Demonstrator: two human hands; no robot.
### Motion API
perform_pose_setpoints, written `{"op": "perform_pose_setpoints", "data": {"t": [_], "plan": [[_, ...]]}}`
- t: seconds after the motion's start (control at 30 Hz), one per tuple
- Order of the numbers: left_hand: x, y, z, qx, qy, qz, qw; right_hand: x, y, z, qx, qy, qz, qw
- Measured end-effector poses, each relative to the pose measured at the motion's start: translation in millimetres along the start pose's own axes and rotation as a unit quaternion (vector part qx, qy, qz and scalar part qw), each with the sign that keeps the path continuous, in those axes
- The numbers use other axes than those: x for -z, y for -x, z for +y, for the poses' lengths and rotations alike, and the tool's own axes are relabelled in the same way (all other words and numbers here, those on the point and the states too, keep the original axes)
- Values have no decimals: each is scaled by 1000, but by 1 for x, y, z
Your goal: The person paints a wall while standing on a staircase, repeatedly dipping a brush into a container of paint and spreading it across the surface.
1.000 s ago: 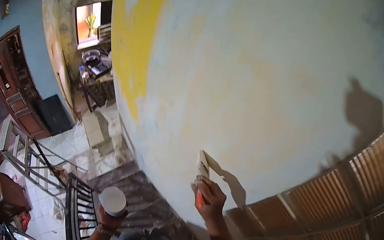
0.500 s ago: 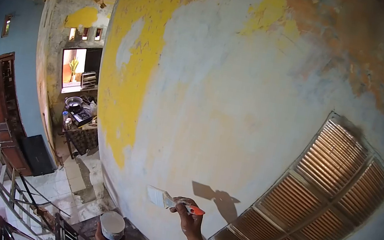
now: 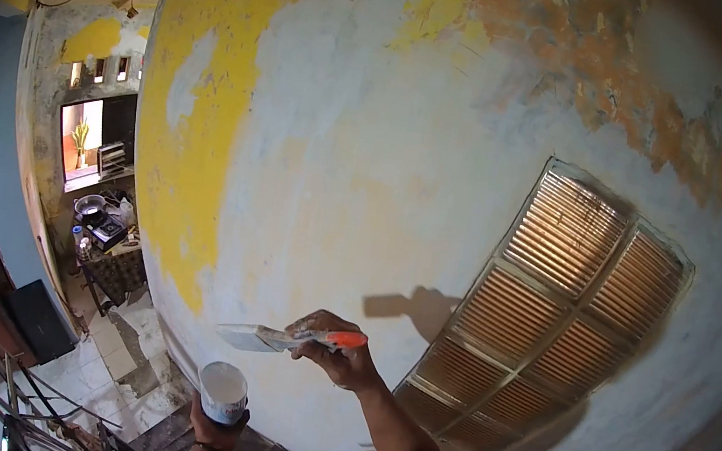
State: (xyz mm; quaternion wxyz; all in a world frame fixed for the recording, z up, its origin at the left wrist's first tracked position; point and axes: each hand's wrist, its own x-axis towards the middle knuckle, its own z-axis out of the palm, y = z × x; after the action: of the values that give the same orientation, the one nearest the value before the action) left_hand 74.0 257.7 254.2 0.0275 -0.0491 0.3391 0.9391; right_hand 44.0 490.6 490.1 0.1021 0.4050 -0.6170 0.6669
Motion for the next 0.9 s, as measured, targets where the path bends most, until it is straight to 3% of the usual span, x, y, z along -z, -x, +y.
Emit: {"op": "perform_pose_setpoints", "data": {"t": [0.03, 0.13, 0.3, 0.67, 0.8, 0.87, 0.9], "plan": [[-5, -4, -4, 2, -37, 26, 999, -1, 0, -2, -6, -20, 9, 1000], [-27, -1, 11, 116, 167, 4, 979, 2, -2, -2, -20, -53, 46, 997], [-50, -6, 9, 104, 169, -16, 980, 0, -11, -1, -28, -50, 158, 986], [-88, -18, -2, 96, 160, -4, 982, 14, -18, 19, -172, 88, 39, 980], [-81, -28, -24, 104, 148, -24, 983, 14, -8, 50, -208, 59, -1, 976], [-87, -21, -24, 116, 130, -29, 984, 15, -3, 49, -232, 130, -20, 964], [-85, -21, -29, 118, 119, -20, 986, 15, -1, 44, -192, 178, -21, 965]]}}
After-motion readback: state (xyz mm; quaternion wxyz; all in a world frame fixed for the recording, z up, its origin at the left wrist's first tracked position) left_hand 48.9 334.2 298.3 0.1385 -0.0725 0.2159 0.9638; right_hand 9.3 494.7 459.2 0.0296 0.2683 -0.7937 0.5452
